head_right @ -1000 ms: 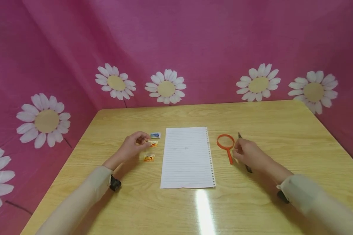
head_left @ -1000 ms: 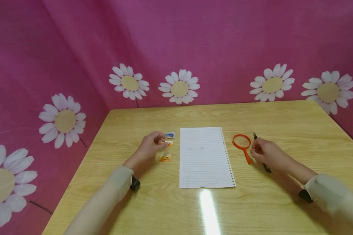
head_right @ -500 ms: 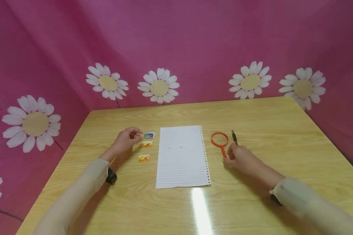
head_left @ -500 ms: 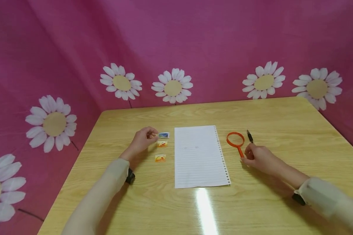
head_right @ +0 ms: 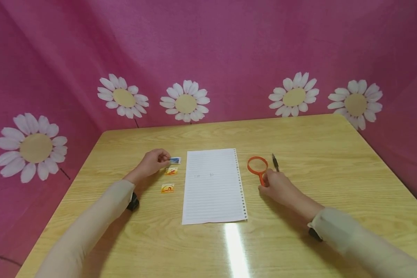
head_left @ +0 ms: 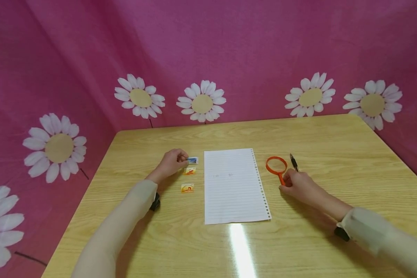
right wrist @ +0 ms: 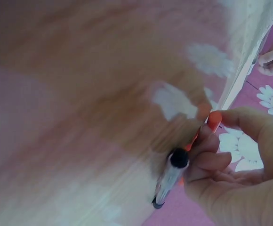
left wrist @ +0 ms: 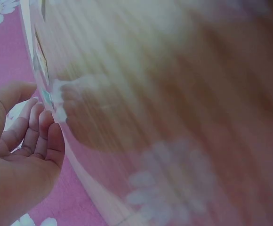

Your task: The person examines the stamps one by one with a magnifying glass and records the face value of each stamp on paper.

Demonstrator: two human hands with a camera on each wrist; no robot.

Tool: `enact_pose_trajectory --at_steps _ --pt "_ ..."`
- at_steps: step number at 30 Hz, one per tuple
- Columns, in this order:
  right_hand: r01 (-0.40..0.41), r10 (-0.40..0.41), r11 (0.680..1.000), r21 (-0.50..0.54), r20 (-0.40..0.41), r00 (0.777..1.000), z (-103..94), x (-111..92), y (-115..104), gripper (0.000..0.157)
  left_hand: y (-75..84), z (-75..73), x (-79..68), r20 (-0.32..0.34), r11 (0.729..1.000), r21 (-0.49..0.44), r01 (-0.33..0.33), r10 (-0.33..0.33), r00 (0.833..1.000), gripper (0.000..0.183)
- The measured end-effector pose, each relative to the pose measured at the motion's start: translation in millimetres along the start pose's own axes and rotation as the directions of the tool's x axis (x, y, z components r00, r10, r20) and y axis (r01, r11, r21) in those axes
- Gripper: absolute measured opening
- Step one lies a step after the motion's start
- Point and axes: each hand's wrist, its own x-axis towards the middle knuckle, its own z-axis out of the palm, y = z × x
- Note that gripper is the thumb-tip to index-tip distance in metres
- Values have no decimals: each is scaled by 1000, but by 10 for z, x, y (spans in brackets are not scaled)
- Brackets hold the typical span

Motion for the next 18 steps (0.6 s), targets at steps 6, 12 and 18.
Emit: enact_pose_trajectory --at_steps 6,12,18 --pt "-40 40 999 15 18 999 -2 49 -35 20 -3 32 65 34 998 58 -10 8 999 12" --pt "-96 93 994 51 69 993 -45 81 -49 18 -22 38 111 54 995 98 -6 1 999 13" --pt "-145 137 986 76 108 985 -87 88 -34 17 -30 35 101 77 995 100 -8 1 997 14"
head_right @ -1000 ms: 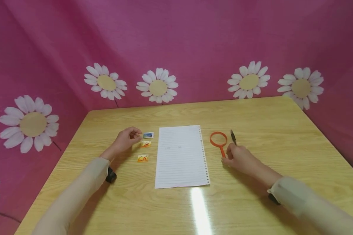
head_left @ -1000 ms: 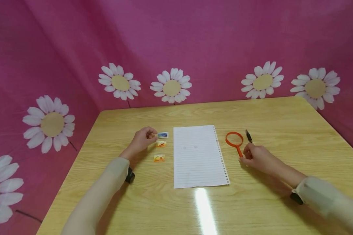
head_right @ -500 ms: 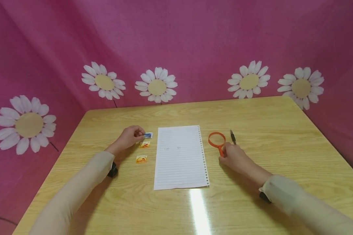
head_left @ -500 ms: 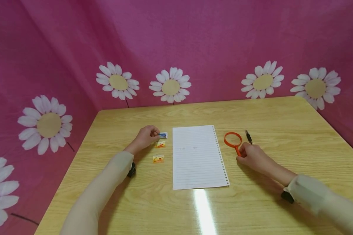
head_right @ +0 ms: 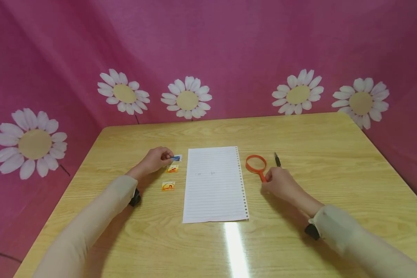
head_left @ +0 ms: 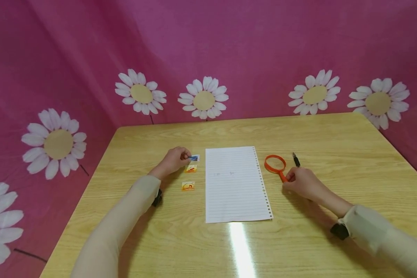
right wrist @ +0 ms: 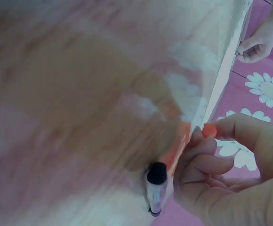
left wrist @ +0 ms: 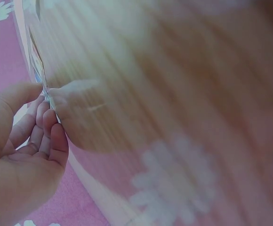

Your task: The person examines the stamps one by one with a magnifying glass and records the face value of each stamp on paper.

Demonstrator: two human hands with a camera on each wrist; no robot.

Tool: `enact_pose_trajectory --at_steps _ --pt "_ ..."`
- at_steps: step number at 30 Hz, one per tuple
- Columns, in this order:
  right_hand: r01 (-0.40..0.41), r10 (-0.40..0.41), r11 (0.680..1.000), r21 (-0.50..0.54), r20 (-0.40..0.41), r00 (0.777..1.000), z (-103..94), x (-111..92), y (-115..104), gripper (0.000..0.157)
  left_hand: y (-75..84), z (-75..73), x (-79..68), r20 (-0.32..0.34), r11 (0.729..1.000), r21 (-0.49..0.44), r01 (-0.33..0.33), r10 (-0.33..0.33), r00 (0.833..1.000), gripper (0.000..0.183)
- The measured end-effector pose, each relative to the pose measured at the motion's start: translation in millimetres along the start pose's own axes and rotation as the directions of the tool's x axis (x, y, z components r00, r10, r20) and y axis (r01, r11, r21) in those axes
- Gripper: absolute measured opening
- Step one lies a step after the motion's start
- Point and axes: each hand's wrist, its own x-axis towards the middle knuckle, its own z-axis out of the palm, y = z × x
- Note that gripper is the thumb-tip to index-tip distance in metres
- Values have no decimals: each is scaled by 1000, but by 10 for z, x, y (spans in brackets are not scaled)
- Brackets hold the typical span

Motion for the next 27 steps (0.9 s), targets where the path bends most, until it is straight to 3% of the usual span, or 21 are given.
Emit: enact_pose_trajectory --at_steps 12,19,24,27 --pt "58 -56 997 45 -39 998 -84 21 -42 14 12 -15 -4 14 1000 -12 19 -19 1000 15" --pt "164 -163 986 1 -89 983 -94 91 -4 11 -4 -18 5 12 1000 -17 7 -7 1000 13" --pt "198 -199 980 -23 -99 975 -99 151 -5 14 -25 -3 12 6 1000 -24 3 -3 1000 13" --pt "213 -216 976 -40 -103 971 -92 185 -14 13 -8 -8 13 18 999 -38 35 -34 999 14"
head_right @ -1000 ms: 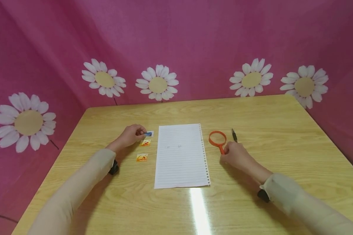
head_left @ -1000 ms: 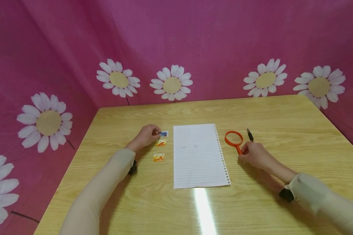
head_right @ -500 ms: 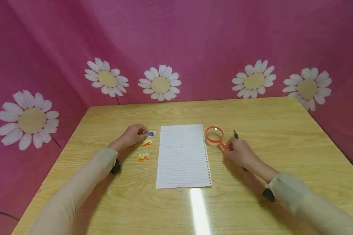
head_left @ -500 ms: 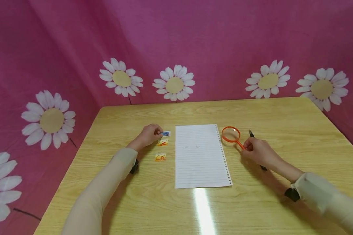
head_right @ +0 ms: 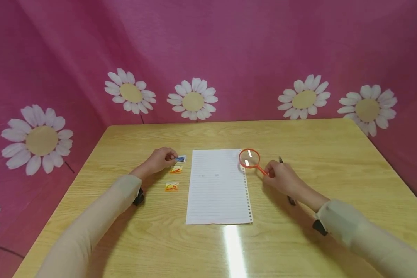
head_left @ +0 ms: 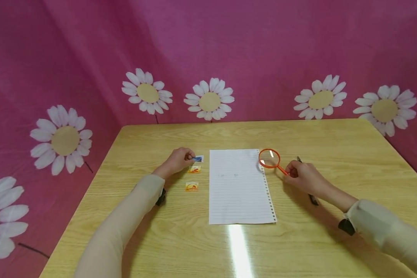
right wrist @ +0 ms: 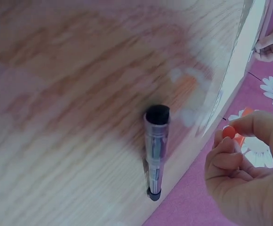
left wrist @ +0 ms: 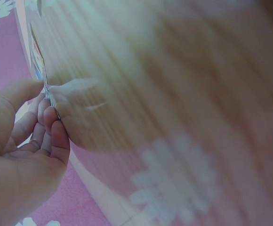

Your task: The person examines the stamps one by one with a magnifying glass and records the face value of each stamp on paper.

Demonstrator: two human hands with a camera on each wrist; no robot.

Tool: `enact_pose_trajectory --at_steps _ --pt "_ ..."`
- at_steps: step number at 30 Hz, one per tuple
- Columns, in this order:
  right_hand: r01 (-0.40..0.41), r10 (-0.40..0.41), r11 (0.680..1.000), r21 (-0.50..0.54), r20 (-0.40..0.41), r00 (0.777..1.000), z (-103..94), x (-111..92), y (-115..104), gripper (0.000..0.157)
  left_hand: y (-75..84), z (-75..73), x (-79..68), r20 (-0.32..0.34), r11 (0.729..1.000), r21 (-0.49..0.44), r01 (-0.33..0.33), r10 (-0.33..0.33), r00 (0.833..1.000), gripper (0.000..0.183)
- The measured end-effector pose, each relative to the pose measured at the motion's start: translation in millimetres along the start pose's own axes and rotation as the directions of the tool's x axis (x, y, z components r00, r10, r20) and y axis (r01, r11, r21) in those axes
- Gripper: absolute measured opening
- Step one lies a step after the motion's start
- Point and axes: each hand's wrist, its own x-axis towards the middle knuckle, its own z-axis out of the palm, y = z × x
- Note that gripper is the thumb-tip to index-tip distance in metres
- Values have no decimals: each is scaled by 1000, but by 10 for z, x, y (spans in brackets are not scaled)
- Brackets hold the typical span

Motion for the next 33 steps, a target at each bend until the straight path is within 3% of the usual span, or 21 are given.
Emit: enact_pose_trajectory --at_steps 4,5,8,11,12,17,33 --pt "23 -23 1000 -11 -3 1000 29 34 2 14 -37 0 36 14 999 -31 5 -5 1000 12" --pt "28 -28 1000 -13 -2 1000 34 43 -2 14 -132 37 93 3 999 -44 -28 29 1000 12" --pt "49 -49 999 -15 3 999 48 75 -12 13 -185 50 118 0 998 -45 -48 48 999 10" --pt "66 -66 998 -24 12 998 59 109 -25 12 -171 54 104 -4 998 -48 -33 33 999 12" --pt "70 -70 997 -28 16 997 63 120 -28 12 -85 21 53 8 999 -40 4 -4 1000 12" --pt "93 -91 995 -34 35 995 90 172 -42 12 -41 20 18 -2 1000 -6 23 -23 1000 13" --pt "123 -122 992 -2 58 991 201 328 -161 11 -31 -4 16 3 1000 -17 22 -22 1000 15"
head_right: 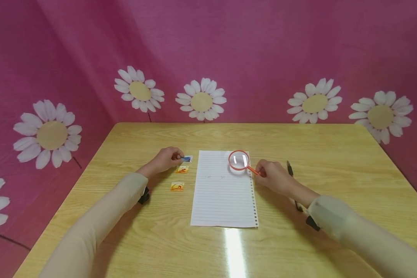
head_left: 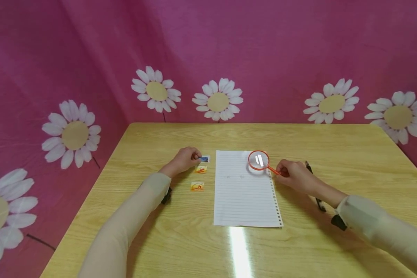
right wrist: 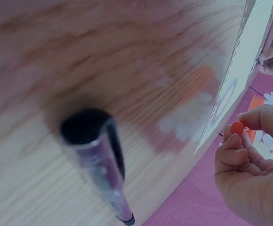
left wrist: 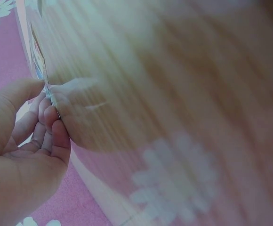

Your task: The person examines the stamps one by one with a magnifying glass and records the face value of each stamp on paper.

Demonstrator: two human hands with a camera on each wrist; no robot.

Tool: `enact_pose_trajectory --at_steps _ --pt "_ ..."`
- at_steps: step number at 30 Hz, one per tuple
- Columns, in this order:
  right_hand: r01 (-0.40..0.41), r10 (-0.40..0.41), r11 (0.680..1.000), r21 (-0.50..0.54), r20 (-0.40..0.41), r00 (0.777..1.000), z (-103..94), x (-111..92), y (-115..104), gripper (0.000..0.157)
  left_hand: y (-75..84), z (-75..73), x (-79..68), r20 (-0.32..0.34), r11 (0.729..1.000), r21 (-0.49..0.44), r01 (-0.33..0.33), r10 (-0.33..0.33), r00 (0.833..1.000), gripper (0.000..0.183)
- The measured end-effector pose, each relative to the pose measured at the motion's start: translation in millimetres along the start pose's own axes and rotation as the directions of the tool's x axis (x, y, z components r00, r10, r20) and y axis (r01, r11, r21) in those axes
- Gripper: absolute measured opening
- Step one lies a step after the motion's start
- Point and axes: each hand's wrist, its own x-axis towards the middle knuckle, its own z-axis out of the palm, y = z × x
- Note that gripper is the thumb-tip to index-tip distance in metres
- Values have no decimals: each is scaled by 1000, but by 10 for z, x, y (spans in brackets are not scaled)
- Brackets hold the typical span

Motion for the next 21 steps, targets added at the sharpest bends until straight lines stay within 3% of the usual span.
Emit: enact_pose_trajectory --at_steps 21 --pt "80 -79 997 -7 36 996 137 253 -87 12 -10 -7 9 -3 1000 9 -19 19 1000 14"
